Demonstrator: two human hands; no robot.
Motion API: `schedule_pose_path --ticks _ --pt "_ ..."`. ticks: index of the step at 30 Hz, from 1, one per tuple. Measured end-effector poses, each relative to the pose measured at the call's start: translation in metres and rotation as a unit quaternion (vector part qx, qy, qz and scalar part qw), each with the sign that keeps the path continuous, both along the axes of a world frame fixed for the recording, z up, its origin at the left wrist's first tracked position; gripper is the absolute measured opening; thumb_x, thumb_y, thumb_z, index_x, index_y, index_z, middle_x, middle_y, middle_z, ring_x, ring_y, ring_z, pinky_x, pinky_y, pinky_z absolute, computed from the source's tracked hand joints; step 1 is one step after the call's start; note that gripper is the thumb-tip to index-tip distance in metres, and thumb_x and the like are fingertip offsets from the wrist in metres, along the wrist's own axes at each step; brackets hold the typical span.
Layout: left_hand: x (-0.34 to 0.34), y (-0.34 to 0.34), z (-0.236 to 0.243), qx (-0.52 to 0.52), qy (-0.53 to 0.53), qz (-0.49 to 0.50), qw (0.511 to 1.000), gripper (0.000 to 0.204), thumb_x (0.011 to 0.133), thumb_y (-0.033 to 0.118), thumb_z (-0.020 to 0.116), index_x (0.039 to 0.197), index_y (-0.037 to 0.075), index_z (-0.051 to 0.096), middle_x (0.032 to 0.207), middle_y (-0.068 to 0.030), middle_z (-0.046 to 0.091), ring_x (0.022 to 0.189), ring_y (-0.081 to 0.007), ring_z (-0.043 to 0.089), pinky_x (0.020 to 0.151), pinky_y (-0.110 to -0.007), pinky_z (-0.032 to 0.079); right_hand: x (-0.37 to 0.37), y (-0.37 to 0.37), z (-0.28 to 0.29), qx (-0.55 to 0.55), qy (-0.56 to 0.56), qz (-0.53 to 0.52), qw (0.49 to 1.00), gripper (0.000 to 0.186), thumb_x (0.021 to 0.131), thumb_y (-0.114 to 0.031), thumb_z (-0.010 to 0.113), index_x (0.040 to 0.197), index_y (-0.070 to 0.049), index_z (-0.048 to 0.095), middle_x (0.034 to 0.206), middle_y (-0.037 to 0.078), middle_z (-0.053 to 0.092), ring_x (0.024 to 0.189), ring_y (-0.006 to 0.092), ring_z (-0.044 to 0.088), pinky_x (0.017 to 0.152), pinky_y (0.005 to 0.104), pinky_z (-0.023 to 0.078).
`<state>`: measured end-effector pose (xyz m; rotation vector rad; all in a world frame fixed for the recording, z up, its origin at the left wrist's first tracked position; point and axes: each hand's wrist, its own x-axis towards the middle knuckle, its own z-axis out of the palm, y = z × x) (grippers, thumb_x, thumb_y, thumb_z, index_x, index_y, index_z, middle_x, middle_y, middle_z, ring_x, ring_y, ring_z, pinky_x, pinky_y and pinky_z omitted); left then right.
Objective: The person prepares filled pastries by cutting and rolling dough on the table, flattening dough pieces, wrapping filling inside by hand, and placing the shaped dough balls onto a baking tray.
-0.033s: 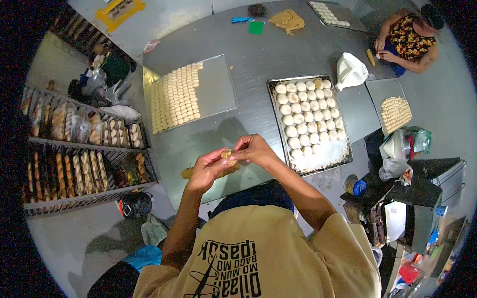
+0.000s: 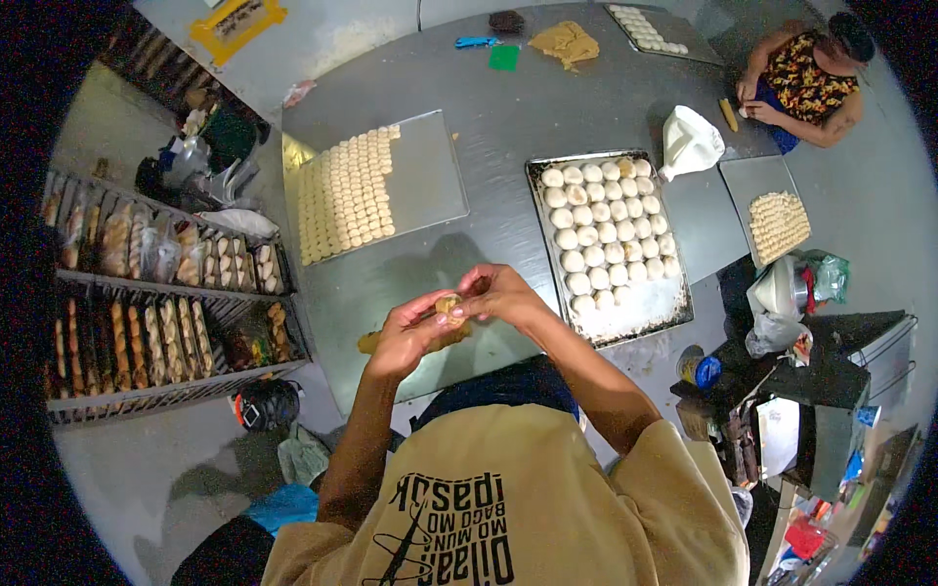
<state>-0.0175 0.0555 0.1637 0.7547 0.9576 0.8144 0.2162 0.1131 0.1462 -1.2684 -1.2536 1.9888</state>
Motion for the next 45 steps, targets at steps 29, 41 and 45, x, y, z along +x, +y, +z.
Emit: schedule_pose_path --ticks 29,41,45 --pt "-0.009 0.072 -0.005 0.009 0.025 -0.006 1.0 0.048 0.109 0.011 0.072 0.153 -0.003 0.058 0.13 -0.0123 0.073 0.118 -0.0216 0.072 0.1 -0.038 0.062 -0.004 0.065 0.011 0.181 -0.111 0.026 0.977 0.047 0.096 -0.006 0.084 0.14 0.004 0.073 0.112 0.012 0.081 0.093 0.0171 0.075 0.082 0.034 0.063" --pt "0.007 0.064 -0.007 0.051 0.031 0.057 0.997 0.043 0.107 0.006 0.072 0.148 -0.005 0.065 0.127 -0.0136 0.076 0.11 -0.0212 0.076 0.098 -0.037 0.065 -0.025 0.036 0.004 0.244 -0.15 -0.057 0.956 0.03 0.099 0.002 0.077 0.129 0.005 0.08 0.106 0.009 0.076 0.088 0.0152 0.072 0.08 0.0294 0.06" --pt "0.01 0.06 0.01 -0.026 -0.033 0.063 0.997 0.042 0.106 0.006 0.074 0.145 -0.006 0.066 0.124 -0.0151 0.077 0.107 -0.0232 0.078 0.095 -0.037 0.067 -0.018 0.038 -0.015 0.116 -0.011 -0.12 0.986 0.027 0.099 0.002 0.078 0.126 0.003 0.082 0.104 0.011 0.075 0.092 0.0173 0.076 0.073 0.03 0.062"
